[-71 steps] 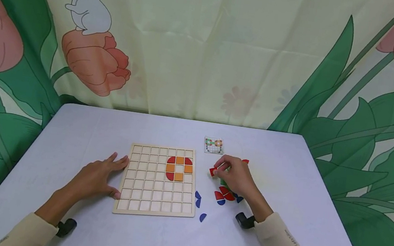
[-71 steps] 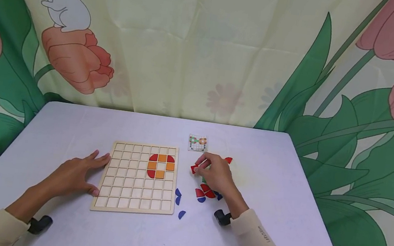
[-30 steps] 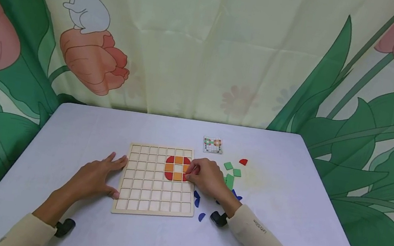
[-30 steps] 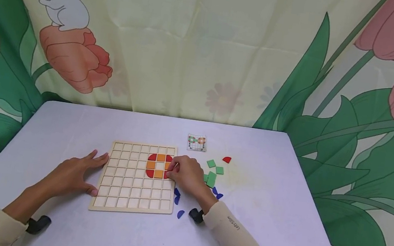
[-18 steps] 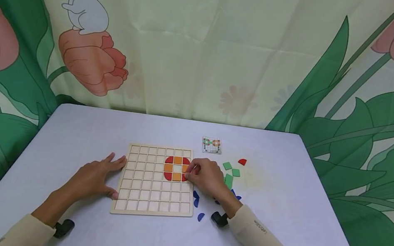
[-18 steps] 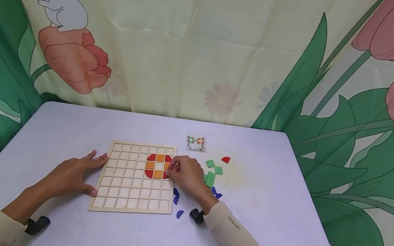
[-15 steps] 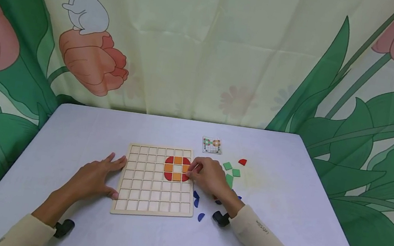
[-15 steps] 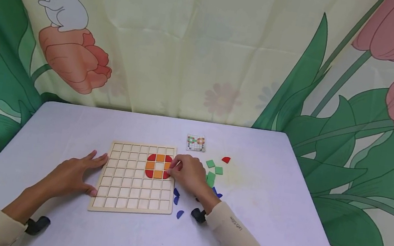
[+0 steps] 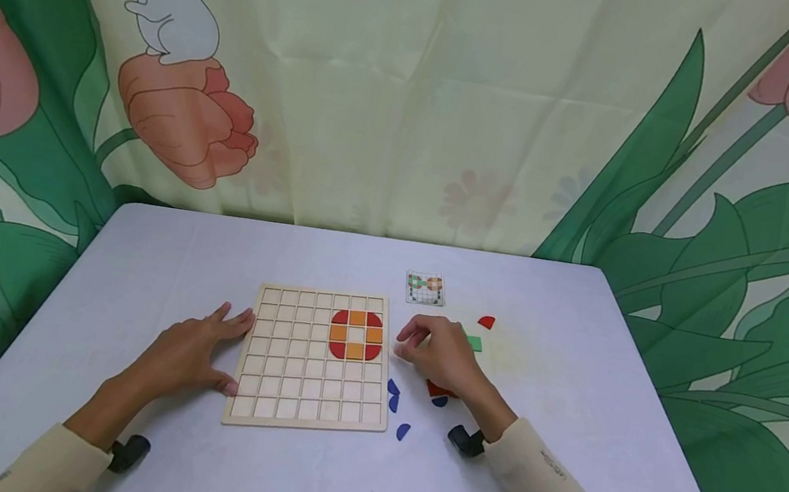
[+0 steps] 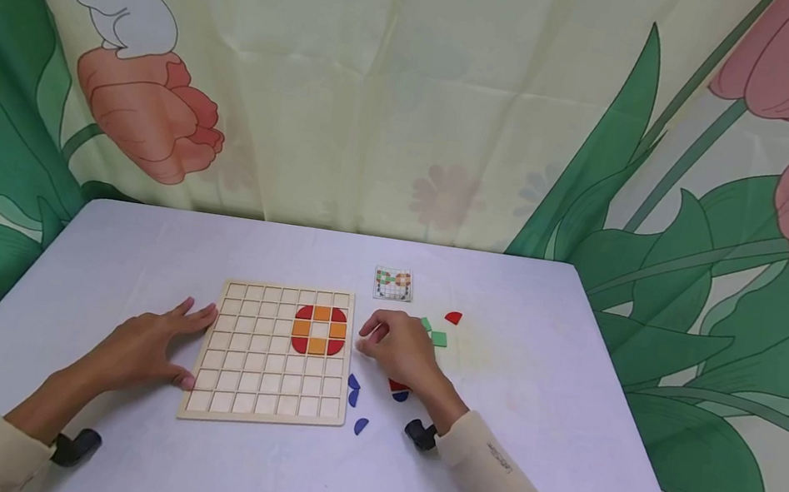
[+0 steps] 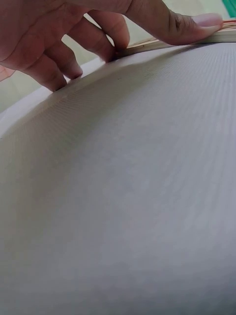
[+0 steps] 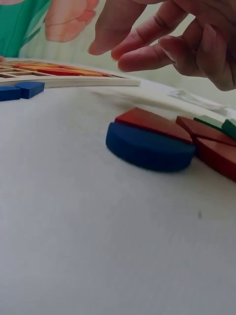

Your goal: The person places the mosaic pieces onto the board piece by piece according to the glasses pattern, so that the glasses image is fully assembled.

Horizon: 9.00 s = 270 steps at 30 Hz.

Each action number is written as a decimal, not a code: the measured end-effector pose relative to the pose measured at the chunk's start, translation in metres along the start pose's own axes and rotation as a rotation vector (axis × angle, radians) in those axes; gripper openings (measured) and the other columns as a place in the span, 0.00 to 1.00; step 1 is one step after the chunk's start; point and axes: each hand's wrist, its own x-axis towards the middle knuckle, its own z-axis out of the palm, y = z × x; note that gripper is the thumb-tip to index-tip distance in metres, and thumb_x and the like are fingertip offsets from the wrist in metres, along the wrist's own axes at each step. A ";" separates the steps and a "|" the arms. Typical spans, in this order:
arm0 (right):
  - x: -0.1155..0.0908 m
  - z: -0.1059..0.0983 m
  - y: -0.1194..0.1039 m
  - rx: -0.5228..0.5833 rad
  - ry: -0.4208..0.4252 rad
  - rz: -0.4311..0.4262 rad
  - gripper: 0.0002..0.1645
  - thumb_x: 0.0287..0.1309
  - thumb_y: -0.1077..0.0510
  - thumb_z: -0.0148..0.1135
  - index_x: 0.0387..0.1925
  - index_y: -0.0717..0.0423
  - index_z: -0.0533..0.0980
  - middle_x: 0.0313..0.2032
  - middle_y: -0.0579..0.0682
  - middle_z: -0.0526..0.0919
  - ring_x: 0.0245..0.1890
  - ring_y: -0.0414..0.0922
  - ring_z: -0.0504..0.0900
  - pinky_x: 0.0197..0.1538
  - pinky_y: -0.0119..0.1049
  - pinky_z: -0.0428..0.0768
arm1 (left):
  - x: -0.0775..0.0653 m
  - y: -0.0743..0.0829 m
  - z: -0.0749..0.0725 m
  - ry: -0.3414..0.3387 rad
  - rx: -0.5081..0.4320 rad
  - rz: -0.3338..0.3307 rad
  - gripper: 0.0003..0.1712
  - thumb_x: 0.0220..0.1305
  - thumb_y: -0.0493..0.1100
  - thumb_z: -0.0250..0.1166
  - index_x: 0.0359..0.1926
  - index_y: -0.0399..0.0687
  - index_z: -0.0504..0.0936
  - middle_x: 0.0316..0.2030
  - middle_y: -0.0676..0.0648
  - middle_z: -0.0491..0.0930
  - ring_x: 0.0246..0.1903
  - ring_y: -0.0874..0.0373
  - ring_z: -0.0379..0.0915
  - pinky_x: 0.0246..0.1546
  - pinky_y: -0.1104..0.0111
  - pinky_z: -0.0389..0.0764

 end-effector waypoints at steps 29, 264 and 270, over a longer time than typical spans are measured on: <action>-0.022 0.006 0.010 0.004 -0.265 -0.058 0.10 0.55 0.59 0.82 0.33 0.42 0.87 0.27 0.42 0.82 0.34 0.42 0.78 0.36 0.33 0.75 | 0.000 0.001 0.001 -0.003 0.001 -0.013 0.69 0.32 0.59 0.89 0.78 0.47 0.70 0.75 0.29 0.67 0.66 0.20 0.72 0.56 0.33 0.79; -0.036 0.009 -0.008 0.070 -0.222 -0.082 0.05 0.61 0.56 0.78 0.37 0.41 0.89 0.28 0.37 0.85 0.33 0.43 0.78 0.33 0.31 0.75 | -0.003 0.004 -0.006 -0.032 -0.026 -0.028 0.70 0.33 0.60 0.89 0.80 0.50 0.68 0.76 0.25 0.63 0.65 0.18 0.72 0.57 0.32 0.78; -0.044 0.000 0.002 0.038 -0.236 -0.123 0.07 0.59 0.59 0.78 0.35 0.41 0.89 0.26 0.34 0.85 0.32 0.41 0.78 0.33 0.30 0.75 | -0.003 0.002 -0.006 -0.032 -0.026 -0.030 0.71 0.32 0.61 0.89 0.80 0.50 0.68 0.76 0.24 0.62 0.65 0.18 0.72 0.57 0.32 0.78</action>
